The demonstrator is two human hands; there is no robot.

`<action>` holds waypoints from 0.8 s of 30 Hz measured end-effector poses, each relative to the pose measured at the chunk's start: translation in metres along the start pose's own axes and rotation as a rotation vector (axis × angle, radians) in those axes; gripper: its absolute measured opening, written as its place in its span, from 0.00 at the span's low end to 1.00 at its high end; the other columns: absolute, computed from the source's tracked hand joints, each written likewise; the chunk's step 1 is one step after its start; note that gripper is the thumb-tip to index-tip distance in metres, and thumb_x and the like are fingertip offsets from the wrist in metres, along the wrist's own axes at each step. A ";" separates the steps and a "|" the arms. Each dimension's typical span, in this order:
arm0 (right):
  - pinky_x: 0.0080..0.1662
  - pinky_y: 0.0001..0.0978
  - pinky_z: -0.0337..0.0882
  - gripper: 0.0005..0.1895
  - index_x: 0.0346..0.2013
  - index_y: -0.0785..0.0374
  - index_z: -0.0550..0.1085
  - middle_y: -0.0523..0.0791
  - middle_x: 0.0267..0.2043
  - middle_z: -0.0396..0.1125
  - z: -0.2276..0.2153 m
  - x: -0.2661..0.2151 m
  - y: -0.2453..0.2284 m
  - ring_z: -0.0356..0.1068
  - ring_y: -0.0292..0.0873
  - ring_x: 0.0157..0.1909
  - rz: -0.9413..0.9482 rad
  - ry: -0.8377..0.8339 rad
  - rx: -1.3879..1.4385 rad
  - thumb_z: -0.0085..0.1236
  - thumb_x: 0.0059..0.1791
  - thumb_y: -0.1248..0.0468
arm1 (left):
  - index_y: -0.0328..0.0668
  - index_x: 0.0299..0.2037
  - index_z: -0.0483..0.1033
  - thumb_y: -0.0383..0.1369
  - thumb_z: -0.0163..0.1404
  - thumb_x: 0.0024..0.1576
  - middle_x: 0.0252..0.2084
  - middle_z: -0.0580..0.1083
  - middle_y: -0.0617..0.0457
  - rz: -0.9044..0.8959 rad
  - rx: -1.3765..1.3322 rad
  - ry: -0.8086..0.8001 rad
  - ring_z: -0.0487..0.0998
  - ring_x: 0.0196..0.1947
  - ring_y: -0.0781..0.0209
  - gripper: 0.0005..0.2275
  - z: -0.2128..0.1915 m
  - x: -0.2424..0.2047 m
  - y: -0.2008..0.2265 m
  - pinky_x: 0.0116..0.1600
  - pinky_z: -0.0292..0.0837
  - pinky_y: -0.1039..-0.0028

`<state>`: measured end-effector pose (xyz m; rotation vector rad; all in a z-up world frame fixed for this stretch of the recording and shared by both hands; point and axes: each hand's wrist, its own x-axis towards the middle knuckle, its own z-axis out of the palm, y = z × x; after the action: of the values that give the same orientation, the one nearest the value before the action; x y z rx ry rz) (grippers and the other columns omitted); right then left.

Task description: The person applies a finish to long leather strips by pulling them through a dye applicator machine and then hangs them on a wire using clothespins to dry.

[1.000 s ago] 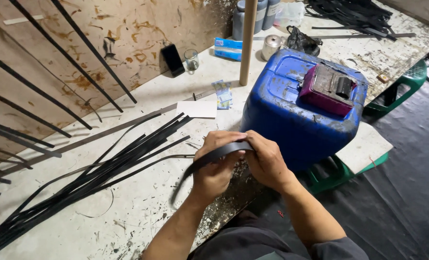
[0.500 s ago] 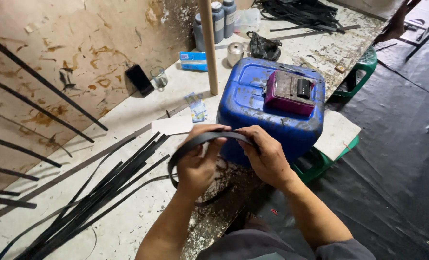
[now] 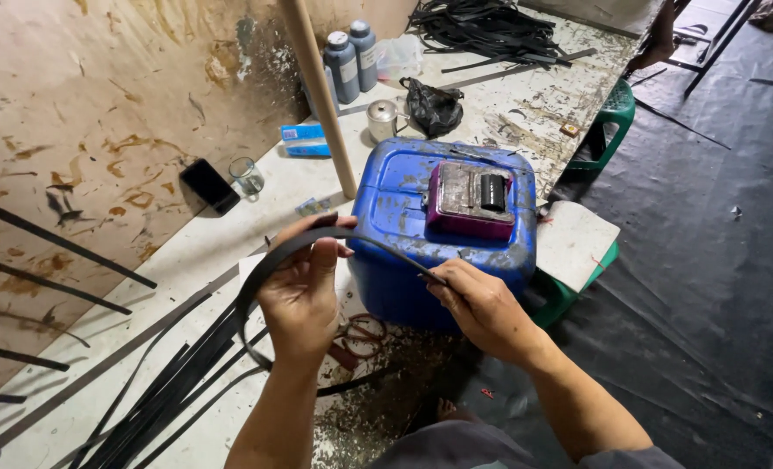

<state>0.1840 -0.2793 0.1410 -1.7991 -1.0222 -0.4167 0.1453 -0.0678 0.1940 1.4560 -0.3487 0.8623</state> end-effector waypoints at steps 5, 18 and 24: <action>0.42 0.38 0.69 0.09 0.45 0.69 0.71 0.50 0.39 0.69 -0.022 0.012 0.006 0.70 0.48 0.38 0.056 -0.157 -0.034 0.42 0.58 0.68 | 0.31 0.43 0.79 0.31 0.53 0.61 0.38 0.79 0.43 0.119 0.541 -0.487 0.81 0.35 0.51 0.08 0.035 -0.013 0.045 0.42 0.79 0.66; 0.61 0.45 0.69 0.17 0.59 0.70 0.66 0.55 0.57 0.69 -0.073 0.032 0.033 0.70 0.56 0.59 -0.033 -0.286 -0.046 0.43 0.58 0.64 | 0.43 0.54 0.76 0.36 0.52 0.63 0.42 0.75 0.52 0.270 0.933 -0.676 0.77 0.25 0.47 0.12 0.049 0.045 0.030 0.26 0.71 0.57; 0.45 0.35 0.76 0.12 0.52 0.74 0.71 0.52 0.39 0.72 -0.096 0.057 0.036 0.75 0.47 0.40 -0.057 -0.149 0.050 0.43 0.58 0.70 | 0.45 0.39 0.71 0.32 0.55 0.61 0.39 0.71 0.50 0.413 1.042 -0.794 0.72 0.33 0.49 0.05 0.082 0.065 0.026 0.32 0.67 0.60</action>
<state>0.2610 -0.3433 0.2017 -1.7801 -1.1788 -0.2929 0.1937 -0.1293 0.2679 2.7691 -0.8942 0.7738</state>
